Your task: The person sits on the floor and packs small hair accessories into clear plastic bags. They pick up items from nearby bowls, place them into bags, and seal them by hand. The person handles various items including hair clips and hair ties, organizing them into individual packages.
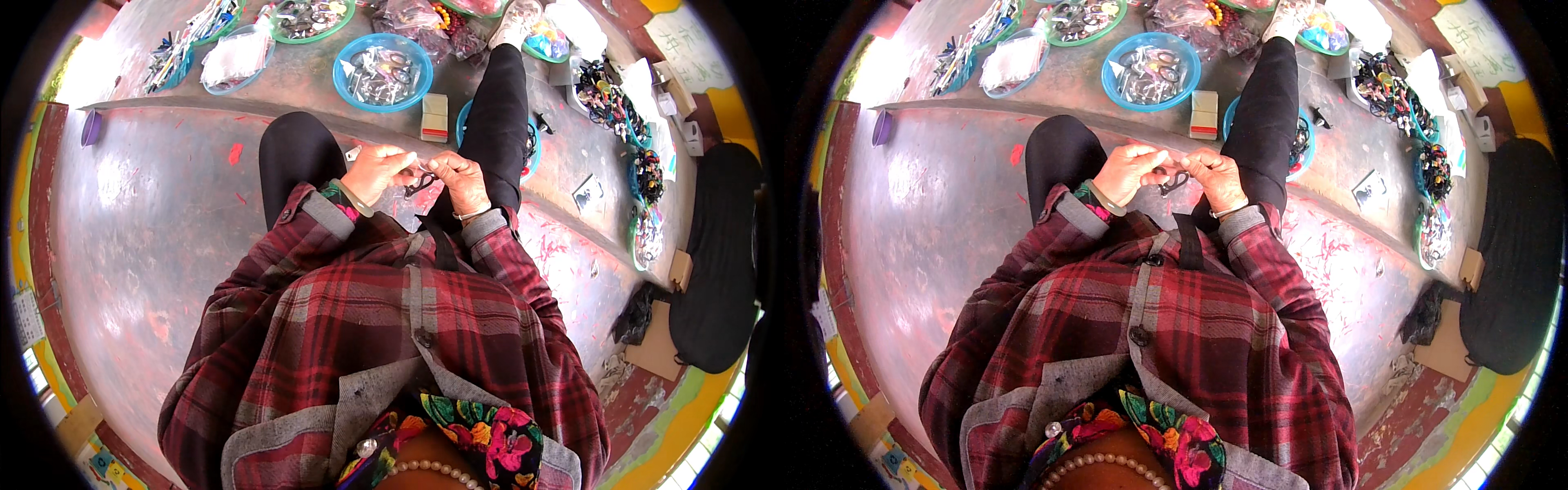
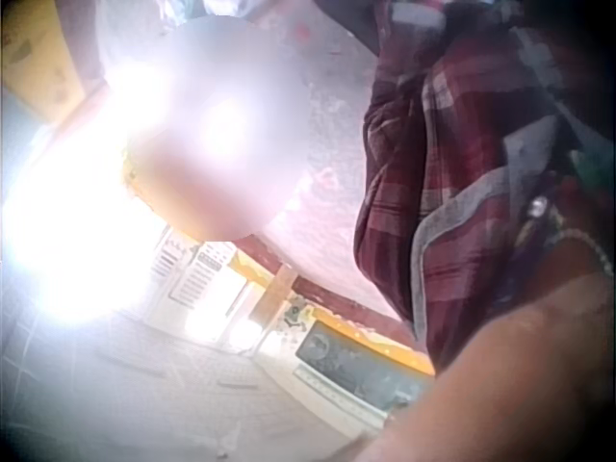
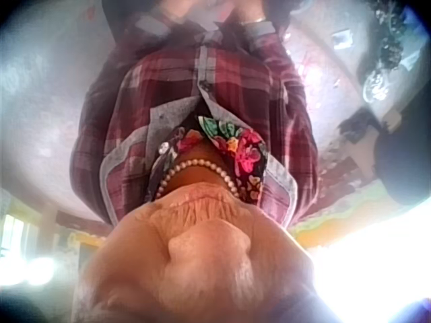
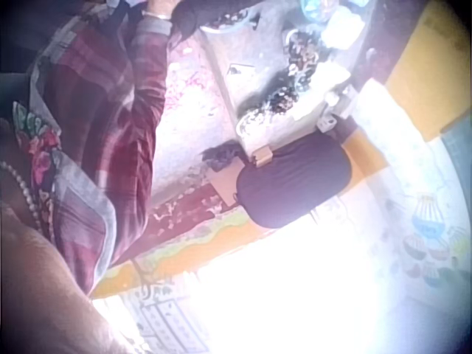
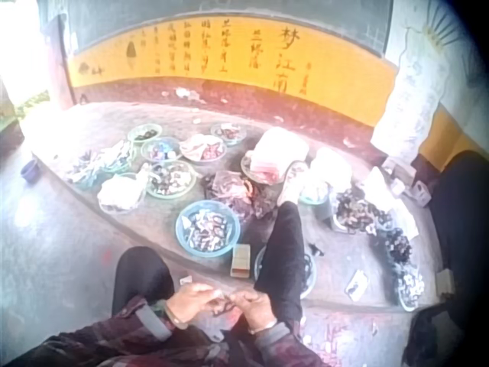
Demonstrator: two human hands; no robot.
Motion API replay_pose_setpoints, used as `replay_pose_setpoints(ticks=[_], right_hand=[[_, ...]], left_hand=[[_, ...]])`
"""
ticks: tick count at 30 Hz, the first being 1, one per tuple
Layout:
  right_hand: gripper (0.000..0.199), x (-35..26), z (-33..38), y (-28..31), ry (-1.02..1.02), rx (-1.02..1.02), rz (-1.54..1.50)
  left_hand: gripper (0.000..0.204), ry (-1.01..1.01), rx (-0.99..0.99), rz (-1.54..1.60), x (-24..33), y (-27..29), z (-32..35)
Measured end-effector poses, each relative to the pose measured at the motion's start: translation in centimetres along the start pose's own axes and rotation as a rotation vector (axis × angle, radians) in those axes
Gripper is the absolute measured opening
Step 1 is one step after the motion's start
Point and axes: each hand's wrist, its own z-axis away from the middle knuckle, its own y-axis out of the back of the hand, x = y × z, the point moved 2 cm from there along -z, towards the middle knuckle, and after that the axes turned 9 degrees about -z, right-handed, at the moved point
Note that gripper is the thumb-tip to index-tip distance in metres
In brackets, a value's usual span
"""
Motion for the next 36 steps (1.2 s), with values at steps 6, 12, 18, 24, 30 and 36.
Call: replay_pose_setpoints(ticks=[6, 12, 18, 24, 30, 36], right_hand=[[0.012, -0.9, 0.2, -0.8, -0.036, -0.03, -0.008], [0.014, -0.4, 0.3, -0.3, -0.098, -0.006, -0.03], [0.013, 0.3, 0.0, 0.3, -0.071, 0.006, 0.131], [0.011, -1.4, 0.0, -0.9, 0.112, -0.045, 0.192], [0.01, -0.9, -0.1, 0.0, 0.085, 0.014, 0.132], [0.015, -0.7, -0.3, 0.9, -0.01, 0.151, 0.036]], left_hand=[[0.025, 0.022, -0.03, -0.022, 0.6, -0.1, 0.3], [0.025, 0.037, -0.051, 0.068, 0.5, -0.1, 0.2], [0.019, 0.018, 0.027, 0.019, -0.1, -0.5, -0.2], [0.014, 0.039, 0.076, -0.096, 0.2, -0.7, -0.1], [0.019, 0.023, 0.107, -0.212, 1.4, -1.2, 0.0], [0.02, 0.028, 0.111, -0.279, 1.2, -0.4, -0.8]])
